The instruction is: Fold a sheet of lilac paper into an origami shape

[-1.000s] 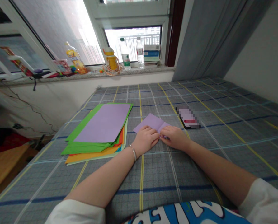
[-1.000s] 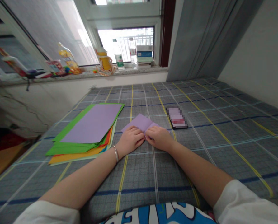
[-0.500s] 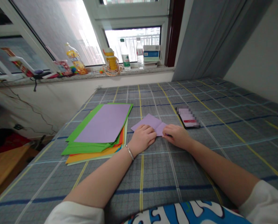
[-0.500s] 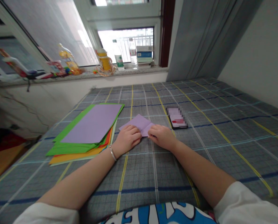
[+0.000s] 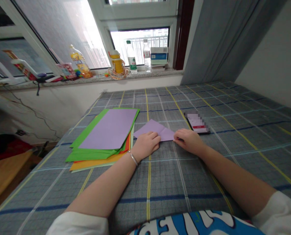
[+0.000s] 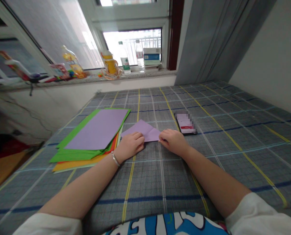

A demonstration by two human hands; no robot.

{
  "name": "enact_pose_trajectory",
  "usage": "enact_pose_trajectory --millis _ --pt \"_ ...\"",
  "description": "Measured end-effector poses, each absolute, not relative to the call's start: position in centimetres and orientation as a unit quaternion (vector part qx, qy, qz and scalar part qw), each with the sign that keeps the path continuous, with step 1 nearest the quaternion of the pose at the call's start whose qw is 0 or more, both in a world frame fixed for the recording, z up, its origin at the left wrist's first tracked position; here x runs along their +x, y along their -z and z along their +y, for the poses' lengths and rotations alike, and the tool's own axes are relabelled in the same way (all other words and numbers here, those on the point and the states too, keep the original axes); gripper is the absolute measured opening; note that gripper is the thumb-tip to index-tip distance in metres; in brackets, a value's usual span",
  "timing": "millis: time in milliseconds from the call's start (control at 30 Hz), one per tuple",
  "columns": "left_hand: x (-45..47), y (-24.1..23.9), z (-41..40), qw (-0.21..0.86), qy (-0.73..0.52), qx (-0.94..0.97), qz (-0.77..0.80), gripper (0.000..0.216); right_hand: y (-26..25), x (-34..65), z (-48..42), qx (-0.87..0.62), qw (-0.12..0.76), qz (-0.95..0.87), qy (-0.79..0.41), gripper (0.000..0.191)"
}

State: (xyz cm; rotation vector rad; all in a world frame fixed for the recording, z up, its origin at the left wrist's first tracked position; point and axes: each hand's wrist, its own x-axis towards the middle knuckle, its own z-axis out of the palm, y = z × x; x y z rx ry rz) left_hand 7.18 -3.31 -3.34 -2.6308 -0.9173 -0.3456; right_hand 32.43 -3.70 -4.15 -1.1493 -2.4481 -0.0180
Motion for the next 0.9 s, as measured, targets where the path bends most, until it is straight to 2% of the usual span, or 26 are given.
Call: enact_pose_trajectory --millis 500,900 --pt "6.9 3.7 -3.1 0.151 0.188 -0.913 -0.33 0.012 4.0 33.7 -3.5 -0.428 0.237 -0.872 0.023 0.009" --pt "7.0 3.8 -3.1 0.057 0.225 -0.897 -0.377 0.009 3.8 33.9 -3.4 -0.43 0.245 -0.869 0.028 0.013"
